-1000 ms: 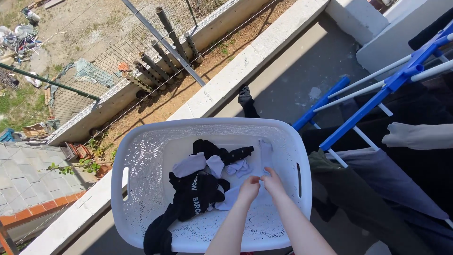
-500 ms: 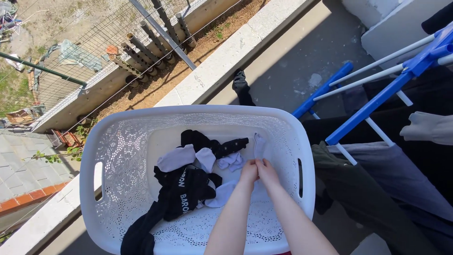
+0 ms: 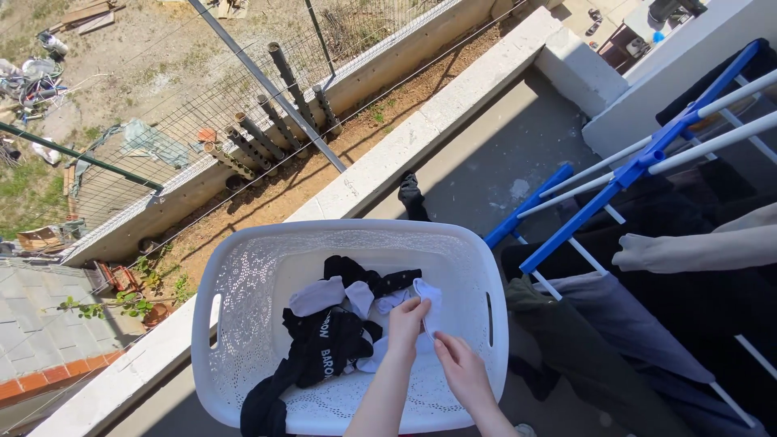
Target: The person repeatedly picks socks from a white laundry basket and hangs them one by one on a blue and white drying rack on a balcony. The socks are mostly white and pink, and the person spreads them along the rack bars to dry.
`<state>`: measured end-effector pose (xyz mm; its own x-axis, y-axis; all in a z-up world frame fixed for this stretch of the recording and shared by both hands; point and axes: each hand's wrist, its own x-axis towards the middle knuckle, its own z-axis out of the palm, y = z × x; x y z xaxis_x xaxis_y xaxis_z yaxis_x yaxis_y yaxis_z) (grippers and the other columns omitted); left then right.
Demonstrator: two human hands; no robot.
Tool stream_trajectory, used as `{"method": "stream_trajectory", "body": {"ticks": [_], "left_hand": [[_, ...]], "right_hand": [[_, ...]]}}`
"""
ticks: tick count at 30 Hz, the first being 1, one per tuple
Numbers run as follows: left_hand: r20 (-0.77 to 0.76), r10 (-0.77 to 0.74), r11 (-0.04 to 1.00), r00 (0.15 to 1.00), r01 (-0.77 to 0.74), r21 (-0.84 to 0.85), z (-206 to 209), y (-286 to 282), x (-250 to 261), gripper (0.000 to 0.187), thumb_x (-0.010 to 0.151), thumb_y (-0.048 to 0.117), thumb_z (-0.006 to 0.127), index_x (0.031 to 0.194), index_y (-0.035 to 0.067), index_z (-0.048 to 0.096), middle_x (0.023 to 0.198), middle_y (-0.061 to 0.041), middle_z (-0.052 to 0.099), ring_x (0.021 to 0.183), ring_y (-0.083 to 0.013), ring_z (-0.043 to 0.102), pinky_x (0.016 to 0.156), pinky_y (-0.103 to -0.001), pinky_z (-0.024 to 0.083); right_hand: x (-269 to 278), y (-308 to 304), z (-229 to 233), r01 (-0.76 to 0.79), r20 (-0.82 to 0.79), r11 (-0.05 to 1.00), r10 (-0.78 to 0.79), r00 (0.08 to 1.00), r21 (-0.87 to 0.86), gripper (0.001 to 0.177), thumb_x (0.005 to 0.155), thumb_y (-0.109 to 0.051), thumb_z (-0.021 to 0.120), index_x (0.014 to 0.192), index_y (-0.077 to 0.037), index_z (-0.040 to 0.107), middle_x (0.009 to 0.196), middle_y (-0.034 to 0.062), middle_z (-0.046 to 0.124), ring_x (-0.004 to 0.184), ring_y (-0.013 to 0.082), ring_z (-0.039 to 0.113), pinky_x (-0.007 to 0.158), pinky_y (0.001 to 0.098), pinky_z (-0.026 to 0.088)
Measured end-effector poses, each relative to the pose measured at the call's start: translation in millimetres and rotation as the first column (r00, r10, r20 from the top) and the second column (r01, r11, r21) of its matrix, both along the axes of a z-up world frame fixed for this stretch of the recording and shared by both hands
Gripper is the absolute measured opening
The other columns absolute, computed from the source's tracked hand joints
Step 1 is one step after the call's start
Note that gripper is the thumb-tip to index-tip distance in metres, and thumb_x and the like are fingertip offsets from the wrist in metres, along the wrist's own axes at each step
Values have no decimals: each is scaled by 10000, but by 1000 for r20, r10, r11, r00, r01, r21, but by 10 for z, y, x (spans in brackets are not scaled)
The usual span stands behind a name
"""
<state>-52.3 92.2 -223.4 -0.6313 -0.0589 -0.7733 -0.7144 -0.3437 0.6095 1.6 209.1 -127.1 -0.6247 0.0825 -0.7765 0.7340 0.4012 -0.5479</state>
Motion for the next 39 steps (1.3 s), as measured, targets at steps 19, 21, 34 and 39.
{"method": "stream_trajectory", "body": {"ticks": [19,21,34,39], "left_hand": [[-352,-646,762,678,542,-355,3253,334,385,391,878,41,588,1083,223,868,1182,22,828,1089,-135,742,987,-287,587],[-333,-665,740,669,528,-416,3358,439,382,243,975,268,677,881,143,864,866,16,783,766,-72,642,668,-263,470],[-157,-885,449,438,716,-534,4104,1137,524,129,954,262,729,970,214,848,884,85,806,786,-17,696,802,-183,566],[-146,-766,639,626,717,-278,4318,1353,641,146,845,208,789,918,89,835,770,-12,779,676,-70,681,657,-199,617]], "right_hand": [[115,769,2306,675,73,674,-690,721,-300,279,975,-154,681,1168,36,746,1095,235,766,951,352,722,876,453,614],[187,832,2483,640,31,707,-664,747,-301,265,962,-40,688,1182,82,773,1097,270,809,953,383,772,879,462,639],[705,1453,2628,608,-259,780,-625,737,-150,185,984,-88,672,1107,-35,800,1013,90,854,901,172,762,913,277,602],[883,1597,2968,481,-432,876,-420,798,37,126,926,-173,734,1031,-146,798,934,-18,842,819,107,762,809,223,596]]}}
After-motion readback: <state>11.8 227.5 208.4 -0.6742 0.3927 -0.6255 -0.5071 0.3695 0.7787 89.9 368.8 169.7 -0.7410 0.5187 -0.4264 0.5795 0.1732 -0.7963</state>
